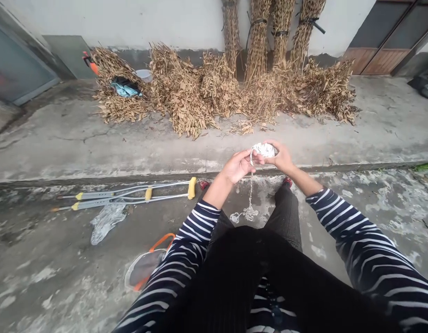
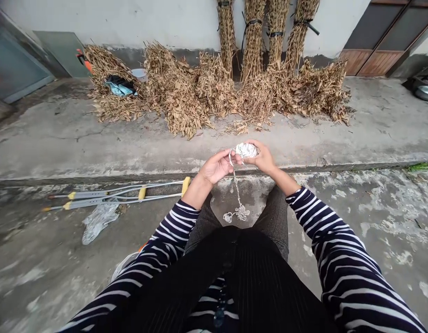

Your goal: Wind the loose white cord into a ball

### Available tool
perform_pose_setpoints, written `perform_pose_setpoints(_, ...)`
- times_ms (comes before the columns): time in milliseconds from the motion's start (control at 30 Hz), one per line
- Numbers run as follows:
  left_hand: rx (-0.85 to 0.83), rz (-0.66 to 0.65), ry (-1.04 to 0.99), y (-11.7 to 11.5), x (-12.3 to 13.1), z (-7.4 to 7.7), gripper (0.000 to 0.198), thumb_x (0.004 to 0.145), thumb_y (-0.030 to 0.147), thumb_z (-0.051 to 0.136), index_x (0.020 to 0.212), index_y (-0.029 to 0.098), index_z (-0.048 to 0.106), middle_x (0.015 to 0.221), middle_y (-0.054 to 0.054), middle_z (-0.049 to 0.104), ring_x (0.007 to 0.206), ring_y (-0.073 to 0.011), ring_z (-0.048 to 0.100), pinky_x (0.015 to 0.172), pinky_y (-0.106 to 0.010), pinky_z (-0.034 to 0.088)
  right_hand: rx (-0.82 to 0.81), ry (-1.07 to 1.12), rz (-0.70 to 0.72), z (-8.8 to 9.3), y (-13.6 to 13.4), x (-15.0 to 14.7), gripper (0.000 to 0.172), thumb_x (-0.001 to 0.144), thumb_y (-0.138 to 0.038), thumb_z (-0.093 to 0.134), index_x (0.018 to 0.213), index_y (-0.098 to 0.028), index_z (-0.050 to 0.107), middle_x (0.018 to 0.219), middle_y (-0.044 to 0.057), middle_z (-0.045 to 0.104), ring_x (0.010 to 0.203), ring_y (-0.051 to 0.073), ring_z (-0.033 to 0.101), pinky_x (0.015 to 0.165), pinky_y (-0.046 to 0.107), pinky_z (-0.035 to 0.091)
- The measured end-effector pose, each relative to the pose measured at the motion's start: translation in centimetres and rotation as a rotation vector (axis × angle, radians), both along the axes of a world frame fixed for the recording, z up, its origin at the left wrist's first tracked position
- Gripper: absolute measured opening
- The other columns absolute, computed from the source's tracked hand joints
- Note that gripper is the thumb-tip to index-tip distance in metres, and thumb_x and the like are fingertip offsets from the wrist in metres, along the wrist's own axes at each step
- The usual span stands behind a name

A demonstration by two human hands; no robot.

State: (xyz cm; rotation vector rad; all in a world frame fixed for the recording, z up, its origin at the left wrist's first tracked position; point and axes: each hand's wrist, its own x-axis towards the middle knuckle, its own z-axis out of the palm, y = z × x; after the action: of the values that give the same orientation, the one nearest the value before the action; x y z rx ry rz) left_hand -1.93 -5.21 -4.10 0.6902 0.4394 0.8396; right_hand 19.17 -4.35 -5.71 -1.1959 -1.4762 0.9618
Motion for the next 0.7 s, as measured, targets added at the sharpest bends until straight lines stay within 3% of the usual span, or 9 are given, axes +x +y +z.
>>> perform_pose_setpoints(100, -0.111, 0.104, 0.008, 0.3, 0.0, -0.1, 0.028, 0.103, 0.014, 0.047, 0.086, 0.010, 0.069, 0.079, -0.009, 0.076, 0.071, -0.0142, 0.074, 0.050, -0.018, 0.047, -0.138, 0.089, 0.094, -1.3, -1.5, -0.3, 0.069, 0.054, -0.042, 0.095, 0.113, -0.021, 0.066, 0.105, 0.003, 0.067, 0.099, 0.023, 0.061, 0.091, 0.036, 0.052)
perform_pose_setpoints(233, -0.150, 0.107, 0.072, 0.3, 0.1, -0.4, 0.025, 0.103, 0.014, 0.050, 0.093, 0.008, 0.072, 0.083, -0.010, 0.078, 0.071, -0.0134, 0.074, 0.055, -0.019, 0.049, -0.292, 0.163, 0.207, -1.9, -2.5, -0.2, 0.065, 0.057, -0.038, 0.093, 0.114, -0.023, 0.066, 0.103, 0.002, 0.069, 0.099, 0.021, 0.063, 0.086, 0.034, 0.054)
perform_pose_setpoints(400, -0.050, 0.002, 0.239, 0.6, -0.1, -0.8, 0.016, 0.099, 0.018, 0.064, 0.091, 0.007, 0.072, 0.079, -0.010, 0.077, 0.067, -0.0137, 0.072, 0.061, -0.022, 0.054, -0.366, 0.131, 0.299, -1.8, -2.4, 0.2, 0.062, 0.052, -0.028, 0.094, 0.109, -0.023, 0.070, 0.100, 0.000, 0.069, 0.098, 0.019, 0.061, 0.092, 0.034, 0.052)
perform_pose_setpoints(533, 0.142, -0.201, 0.447, 2.1, -1.4, -1.6, 0.025, 0.093, 0.026, 0.075, 0.078, 0.007, 0.071, 0.072, -0.011, 0.075, 0.062, -0.0142, 0.070, 0.063, -0.025, 0.058, -0.446, 0.077, 0.440, -1.6, -2.8, 0.6, 0.056, 0.053, -0.024, 0.092, 0.105, -0.019, 0.072, 0.095, 0.001, 0.070, 0.091, 0.019, 0.061, 0.087, 0.033, 0.051)
perform_pose_setpoints(700, 0.276, -0.326, 0.683, 4.8, -3.0, -3.3, 0.033, 0.083, 0.033, 0.085, 0.066, 0.009, 0.071, 0.087, -0.020, 0.079, 0.081, -0.0201, 0.077, 0.069, -0.028, 0.061, -0.501, 0.089, 0.519, -1.7, -3.7, 0.7, 0.059, 0.055, -0.025, 0.086, 0.112, -0.021, 0.071, 0.104, 0.002, 0.072, 0.095, 0.020, 0.063, 0.086, 0.032, 0.051)
